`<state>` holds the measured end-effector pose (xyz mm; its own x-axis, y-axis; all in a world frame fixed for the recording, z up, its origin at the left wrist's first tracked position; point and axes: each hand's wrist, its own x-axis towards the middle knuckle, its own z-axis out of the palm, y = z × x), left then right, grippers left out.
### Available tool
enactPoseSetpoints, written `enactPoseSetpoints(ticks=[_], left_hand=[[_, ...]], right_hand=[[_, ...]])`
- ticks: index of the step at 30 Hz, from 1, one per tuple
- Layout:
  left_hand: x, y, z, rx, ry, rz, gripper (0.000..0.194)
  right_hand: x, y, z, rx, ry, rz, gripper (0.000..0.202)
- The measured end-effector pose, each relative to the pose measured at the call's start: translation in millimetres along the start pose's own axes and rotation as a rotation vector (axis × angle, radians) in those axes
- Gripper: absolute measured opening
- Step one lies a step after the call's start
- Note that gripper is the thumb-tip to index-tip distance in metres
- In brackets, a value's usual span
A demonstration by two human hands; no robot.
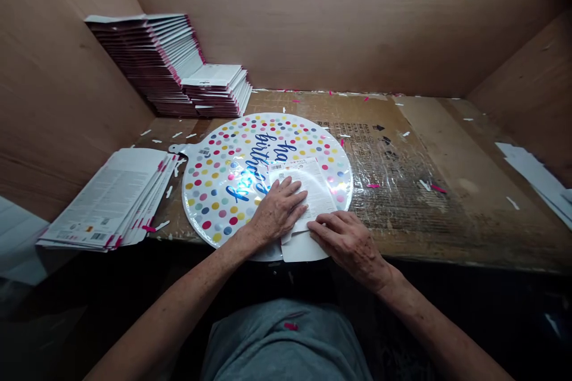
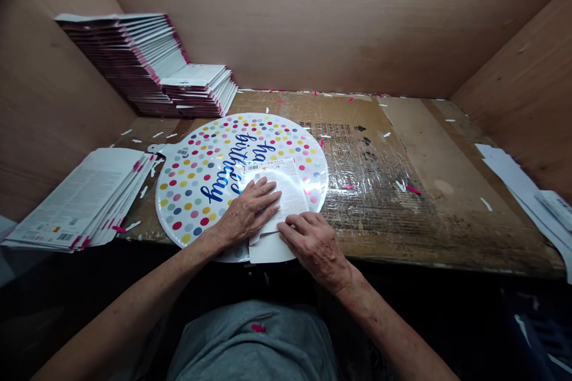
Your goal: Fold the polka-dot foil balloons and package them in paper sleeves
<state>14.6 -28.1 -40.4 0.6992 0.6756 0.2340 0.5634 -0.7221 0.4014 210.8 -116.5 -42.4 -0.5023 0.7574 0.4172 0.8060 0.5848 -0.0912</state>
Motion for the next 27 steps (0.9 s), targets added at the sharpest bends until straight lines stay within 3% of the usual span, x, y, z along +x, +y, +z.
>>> enactPoseSetpoints(ticks=[6, 14, 16, 19, 21, 23, 27], left_hand=[[-0.1, 1.3, 1.6, 0.005, -0.028, -0.01, 0.032], [1.2, -2.5, 2.8, 0.0, -0.045, 0.036, 0.032], [2.5, -4.3, 2.8, 0.003, -0.043, 0.066, 0.032], [7.6, -10.2, 4.9, 0.044, -0.029, 0.143, 0.034], [13.2, -13.8, 7.3, 0.082, -0.029, 0.204, 0.034], [18.1, -14.0, 9.1, 0.107, -0.013, 0.233, 0.032], [8.7, -0.2, 7.3, 0.096, 0.169, 0.138, 0.021]], right_hand=[[0.1, -1.3, -2.9, -0.072, -0.008, -0.101, 0.023], [27.8, 0.6, 4.5, -0.152, -0.171, -0.102, 0.023], [21.6, 4.7, -1.3, -0.134, -0.22, -0.097, 0.026], [-8.7, 9.6, -20.2, 0.02, -0.271, -0.053, 0.031], [-32.8, 9.6, -32.3, 0.11, -0.229, -0.008, 0.031], [-48.9, 6.6, -36.5, 0.085, -0.099, 0.024, 0.029], [-47.5, -2.4, -19.0, -0.038, 0.082, -0.063, 0.036]])
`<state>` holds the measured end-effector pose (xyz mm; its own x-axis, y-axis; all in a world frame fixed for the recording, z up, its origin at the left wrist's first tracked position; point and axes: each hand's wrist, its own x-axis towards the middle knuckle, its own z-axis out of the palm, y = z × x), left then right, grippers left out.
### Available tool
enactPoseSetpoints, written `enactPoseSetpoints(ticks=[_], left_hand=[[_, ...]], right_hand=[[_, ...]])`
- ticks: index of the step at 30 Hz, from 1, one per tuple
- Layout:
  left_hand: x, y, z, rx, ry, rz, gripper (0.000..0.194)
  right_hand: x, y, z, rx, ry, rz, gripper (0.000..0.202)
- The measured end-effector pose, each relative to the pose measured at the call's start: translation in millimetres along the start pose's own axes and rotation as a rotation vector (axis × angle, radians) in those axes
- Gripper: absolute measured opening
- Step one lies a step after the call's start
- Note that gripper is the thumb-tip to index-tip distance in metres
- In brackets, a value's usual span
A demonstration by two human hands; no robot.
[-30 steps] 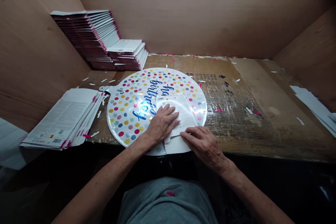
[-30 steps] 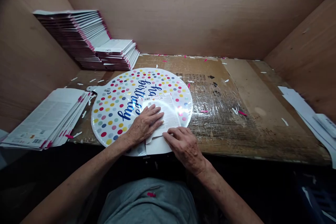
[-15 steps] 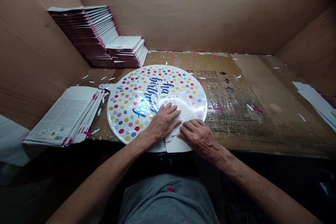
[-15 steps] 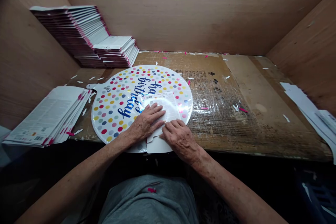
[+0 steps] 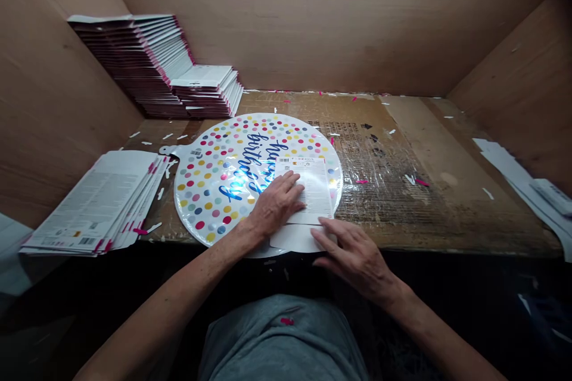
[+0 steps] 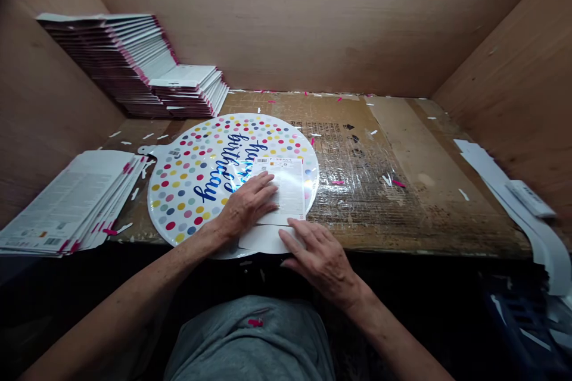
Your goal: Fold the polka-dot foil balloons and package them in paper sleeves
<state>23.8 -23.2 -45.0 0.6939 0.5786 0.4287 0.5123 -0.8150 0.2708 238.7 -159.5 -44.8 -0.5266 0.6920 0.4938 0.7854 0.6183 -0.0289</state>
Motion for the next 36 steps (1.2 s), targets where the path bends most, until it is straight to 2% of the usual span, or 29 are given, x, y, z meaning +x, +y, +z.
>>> enactPoseSetpoints(ticks=[2, 4, 6, 9, 11, 14, 16, 18, 20, 23, 25, 28, 30, 32, 34, 36], left_hand=[[-15.9, 11.4, -7.7, -0.038, 0.077, -0.018, 0.015], [-36.7, 20.8, -16.5, -0.106, 0.057, 0.024, 0.018], [-56.3, 25.9, -23.9, -0.178, -0.013, 0.063, 0.032], [-73.1, 26.9, -28.9, -0.246, -0.083, 0.037, 0.058], [-74.4, 27.0, -28.1, -0.267, -0.083, 0.005, 0.049], [-66.2, 30.7, -23.2, -0.275, -0.012, -0.101, 0.019], [-57.7, 34.6, -18.7, -0.231, 0.036, -0.256, 0.021], [-50.0, 37.8, -13.9, -0.123, 0.08, -0.442, 0.019], [-45.5, 40.0, -9.5, -0.014, 0.13, -0.576, 0.021], [-44.7, 44.7, -7.3, -0.019, 0.174, -0.631, 0.03], [-45.7, 50.8, -10.6, -0.136, 0.214, -0.686, 0.033], [-43.4, 61.2, -19.8, -0.521, 0.265, -0.877, 0.049], [-38.1, 63.5, -24.8, -0.92, 0.251, -0.989, 0.055], [-30.7, 59.2, -26.7, -1.25, 0.285, -1.056, 0.053], [-23.3, 49.2, -25.5, -1.398, 0.403, -1.103, 0.05], [-17.5, 36.8, -23.0, -1.422, 0.54, -1.114, 0.05]], right_hand=[[6.4, -2.3, 11.8, -0.006, 0.021, -0.041, 0.03], [10.0, -2.2, 18.7, -0.008, 0.04, -0.05, 0.027], [10.2, -0.9, 20.5, 0.008, 0.054, -0.058, 0.026], [9.2, 0.6, 18.8, 0.066, 0.075, -0.037, 0.023], [11.6, 0.5, 18.1, 0.123, 0.083, 0.025, 0.02], [23.1, 0.0, 20.1, 0.257, 0.086, 0.2, 0.019], [33.6, 0.2, 23.1, 0.336, 0.065, 0.353, 0.021], [40.5, 0.3, 25.9, 0.303, 0.067, 0.458, 0.023], [38.5, 0.1, 26.6, 0.184, 0.053, 0.404, 0.029], [18.9, 0.1, 21.8, 0.06, 0.019, 0.13, 0.04], [4.8, 0.8, 16.4, 0.059, 0.067, 0.055, 0.034], [3.5, 2.7, 12.7, 0.094, 0.217, 0.125, 0.031], [19.4, 4.1, 16.2, 0.119, 0.273, 0.13, 0.031], [44.3, 4.8, 23.7, 0.127, 0.255, 0.09, 0.027], [72.4, 3.7, 32.4, 0.099, 0.21, 0.101, 0.023], [99.4, 0.7, 40.0, 0.067, 0.166, 0.173, 0.02]])
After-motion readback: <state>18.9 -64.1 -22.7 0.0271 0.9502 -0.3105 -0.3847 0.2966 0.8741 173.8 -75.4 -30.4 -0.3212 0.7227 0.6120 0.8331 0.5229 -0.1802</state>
